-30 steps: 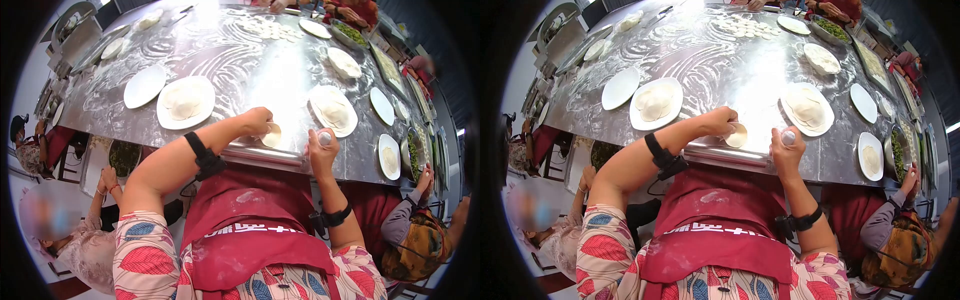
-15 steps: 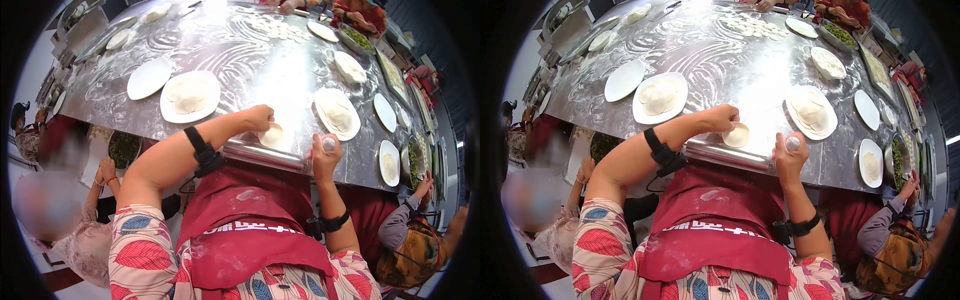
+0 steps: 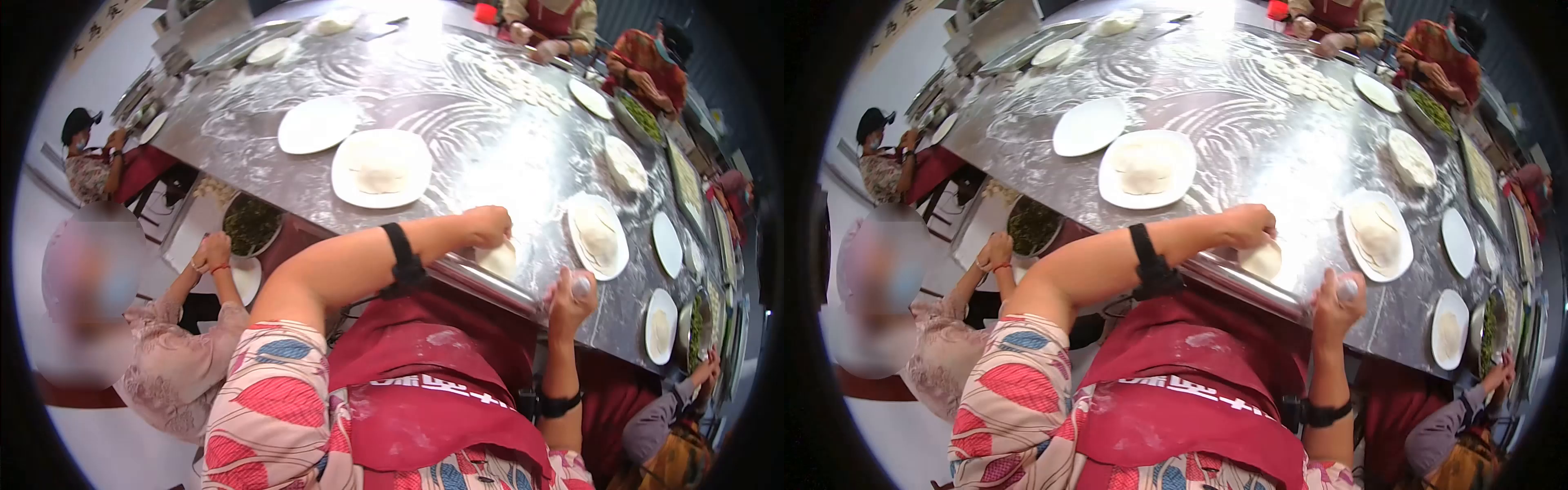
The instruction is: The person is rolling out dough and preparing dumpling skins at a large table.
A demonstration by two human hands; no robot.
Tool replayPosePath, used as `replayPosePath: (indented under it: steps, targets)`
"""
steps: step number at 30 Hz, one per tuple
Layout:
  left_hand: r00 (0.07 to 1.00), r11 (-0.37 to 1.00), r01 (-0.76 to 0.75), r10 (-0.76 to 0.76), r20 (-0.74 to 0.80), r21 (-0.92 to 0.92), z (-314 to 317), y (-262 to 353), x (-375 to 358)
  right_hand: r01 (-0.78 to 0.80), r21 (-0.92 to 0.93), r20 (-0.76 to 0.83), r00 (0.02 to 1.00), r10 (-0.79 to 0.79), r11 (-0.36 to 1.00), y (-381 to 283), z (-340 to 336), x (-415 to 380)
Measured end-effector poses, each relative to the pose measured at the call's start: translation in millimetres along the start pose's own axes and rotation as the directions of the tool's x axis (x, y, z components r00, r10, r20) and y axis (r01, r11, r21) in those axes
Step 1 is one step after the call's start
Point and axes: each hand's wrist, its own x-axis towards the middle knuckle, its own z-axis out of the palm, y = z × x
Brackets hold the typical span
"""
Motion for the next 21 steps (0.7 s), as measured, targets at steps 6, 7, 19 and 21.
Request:
replayPosePath:
  steps: [6,7,19,21]
  targets:
    - [0.993,0.953,0.054,-0.082,-0.083,-0.298,-36,-4,-20,0.059,0.011,0.029,0.998,-0.06,0.998,0,-5,-11]
    - [0.993,0.954,0.041,-0.072,-0.094,-0.298,-51,-9,-28,0.056,0.023,0.03,0.998,-0.057,0.998,-2,-5,-11]
    - [0.927,0.96,-0.079,0.17,-0.333,0.27,-108,-58,-56,0.053,0.058,0.038,0.998,-0.055,0.997,1,-7,-10]
    - [0.974,0.973,-0.175,0.193,-0.116,0.149,-82,-39,-48,0.058,0.044,0.04,0.997,-0.06,0.997,0,-7,-10]
